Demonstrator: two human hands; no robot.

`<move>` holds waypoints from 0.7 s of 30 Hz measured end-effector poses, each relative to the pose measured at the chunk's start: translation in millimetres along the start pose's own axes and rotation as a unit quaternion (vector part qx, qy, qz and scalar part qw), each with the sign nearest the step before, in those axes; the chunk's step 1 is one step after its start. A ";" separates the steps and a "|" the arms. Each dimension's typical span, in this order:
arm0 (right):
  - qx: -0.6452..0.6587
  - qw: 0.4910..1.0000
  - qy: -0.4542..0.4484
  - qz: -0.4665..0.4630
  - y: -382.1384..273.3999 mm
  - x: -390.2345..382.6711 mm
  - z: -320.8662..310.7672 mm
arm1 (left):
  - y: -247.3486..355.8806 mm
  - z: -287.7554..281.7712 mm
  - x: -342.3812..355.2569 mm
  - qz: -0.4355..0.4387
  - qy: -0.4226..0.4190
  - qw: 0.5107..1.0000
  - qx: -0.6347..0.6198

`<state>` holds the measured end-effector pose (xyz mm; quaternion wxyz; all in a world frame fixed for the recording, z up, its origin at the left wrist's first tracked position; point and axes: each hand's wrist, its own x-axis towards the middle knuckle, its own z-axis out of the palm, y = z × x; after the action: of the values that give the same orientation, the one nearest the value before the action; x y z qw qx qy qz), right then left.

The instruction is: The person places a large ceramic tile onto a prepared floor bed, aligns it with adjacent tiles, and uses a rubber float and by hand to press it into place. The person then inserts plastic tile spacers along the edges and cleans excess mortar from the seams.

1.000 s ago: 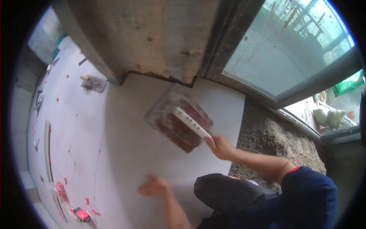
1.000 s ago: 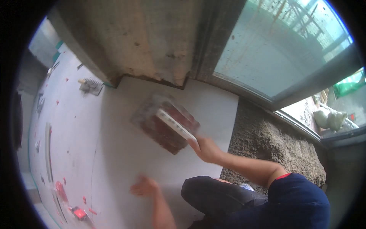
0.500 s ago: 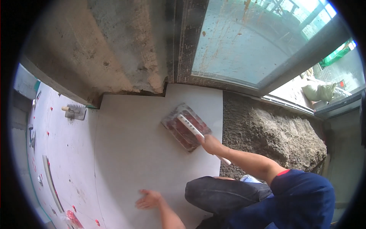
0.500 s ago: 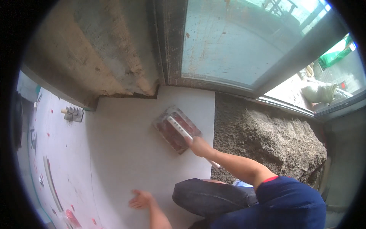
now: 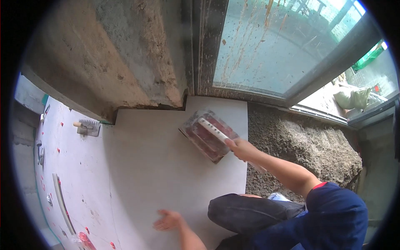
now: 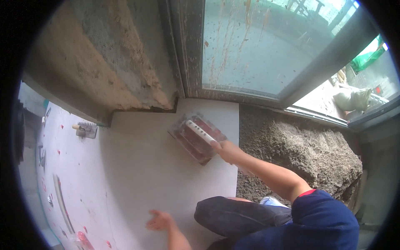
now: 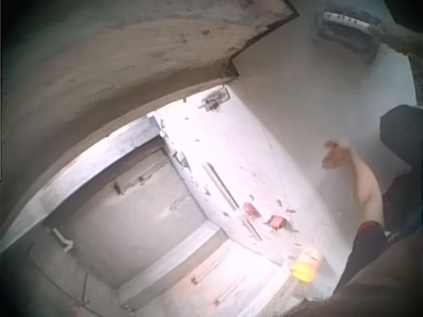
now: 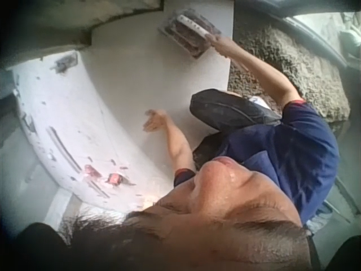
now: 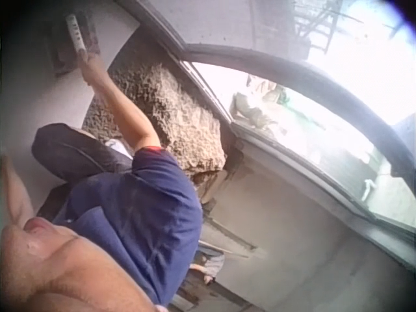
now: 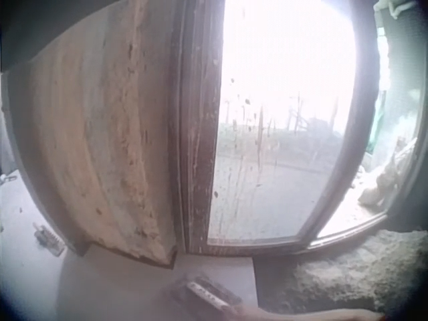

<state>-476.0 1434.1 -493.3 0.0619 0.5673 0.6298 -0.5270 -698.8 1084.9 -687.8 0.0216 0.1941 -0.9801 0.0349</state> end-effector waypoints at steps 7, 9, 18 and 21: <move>-0.045 0.996 0.009 0.082 42.5 8.4 16.4 | 9.7 -5.8 -18.5 0.027 -0.028 0.999 0.030; -0.027 0.998 0.004 0.051 15.5 8.9 17.3 | 0.7 5.0 -7.0 0.023 -0.019 0.999 0.033; -0.148 0.983 0.002 -0.109 -7.5 18.7 108.6 | -0.3 18.9 3.4 0.079 0.142 0.987 -0.010; -0.118 0.988 -0.091 -0.040 -94.2 32.7 126.1 | 1.6 9.5 -0.2 0.046 0.068 0.996 -0.021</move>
<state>-626.4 1381.5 -514.6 0.1642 0.4799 0.7018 -0.5002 -699.6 1085.6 -697.5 0.0908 0.1457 -0.9847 0.0284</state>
